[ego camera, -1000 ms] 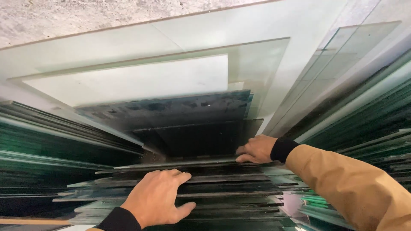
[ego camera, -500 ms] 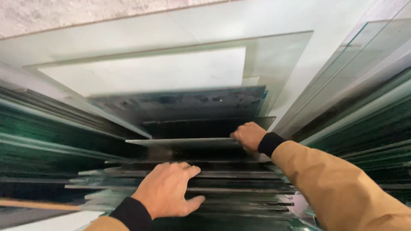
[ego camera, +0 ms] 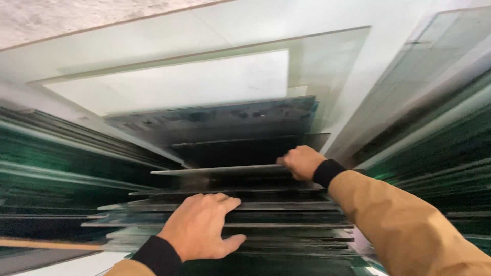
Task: Organizing and browsing through a large inventory of glass panes stored vertically in a rack.
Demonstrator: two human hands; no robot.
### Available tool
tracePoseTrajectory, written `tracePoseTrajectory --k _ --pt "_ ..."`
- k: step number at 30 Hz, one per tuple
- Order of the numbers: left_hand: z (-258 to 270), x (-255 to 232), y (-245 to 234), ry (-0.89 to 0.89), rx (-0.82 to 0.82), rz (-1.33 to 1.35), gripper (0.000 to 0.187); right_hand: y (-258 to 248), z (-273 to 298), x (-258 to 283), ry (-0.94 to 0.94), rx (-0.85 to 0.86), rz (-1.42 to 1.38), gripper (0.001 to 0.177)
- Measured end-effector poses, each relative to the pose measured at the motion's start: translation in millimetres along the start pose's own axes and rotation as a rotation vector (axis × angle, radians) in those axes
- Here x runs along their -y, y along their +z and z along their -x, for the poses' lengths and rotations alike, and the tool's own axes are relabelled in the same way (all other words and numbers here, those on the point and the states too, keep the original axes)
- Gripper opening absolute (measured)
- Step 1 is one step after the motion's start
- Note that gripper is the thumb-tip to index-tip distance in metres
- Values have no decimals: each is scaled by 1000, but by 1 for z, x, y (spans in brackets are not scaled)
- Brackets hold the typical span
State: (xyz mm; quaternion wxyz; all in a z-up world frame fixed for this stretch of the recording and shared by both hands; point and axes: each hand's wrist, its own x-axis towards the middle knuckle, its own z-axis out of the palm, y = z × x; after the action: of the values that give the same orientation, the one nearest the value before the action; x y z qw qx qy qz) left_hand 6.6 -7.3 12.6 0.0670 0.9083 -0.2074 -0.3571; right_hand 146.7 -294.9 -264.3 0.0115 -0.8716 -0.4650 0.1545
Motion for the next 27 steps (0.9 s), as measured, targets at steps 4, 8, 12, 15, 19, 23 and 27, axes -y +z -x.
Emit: tracePoseTrajectory --k 4,8,12,15,19,23,27 --pt "0 4 6 17 -2 -16 83 -9 3 -5 15 -3 -64 38" --pt "4 7 12 32 -38 -18 78 -12 4 -6 62 27 -100 41" --pt "1 9 15 46 -78 -49 81 -18 7 -9 62 4 -84 42" --pt "2 7 11 48 -84 -24 80 -17 1 -5 49 2 -122 36" --pt "1 6 10 40 -43 -48 82 -16 5 -11 27 -58 -122 23" --pt "-2 4 -4 17 37 -24 81 -62 39 -7 41 -410 46 46" --pt "-3 9 17 10 -51 -44 81 -89 80 -9 143 -170 -410 59"
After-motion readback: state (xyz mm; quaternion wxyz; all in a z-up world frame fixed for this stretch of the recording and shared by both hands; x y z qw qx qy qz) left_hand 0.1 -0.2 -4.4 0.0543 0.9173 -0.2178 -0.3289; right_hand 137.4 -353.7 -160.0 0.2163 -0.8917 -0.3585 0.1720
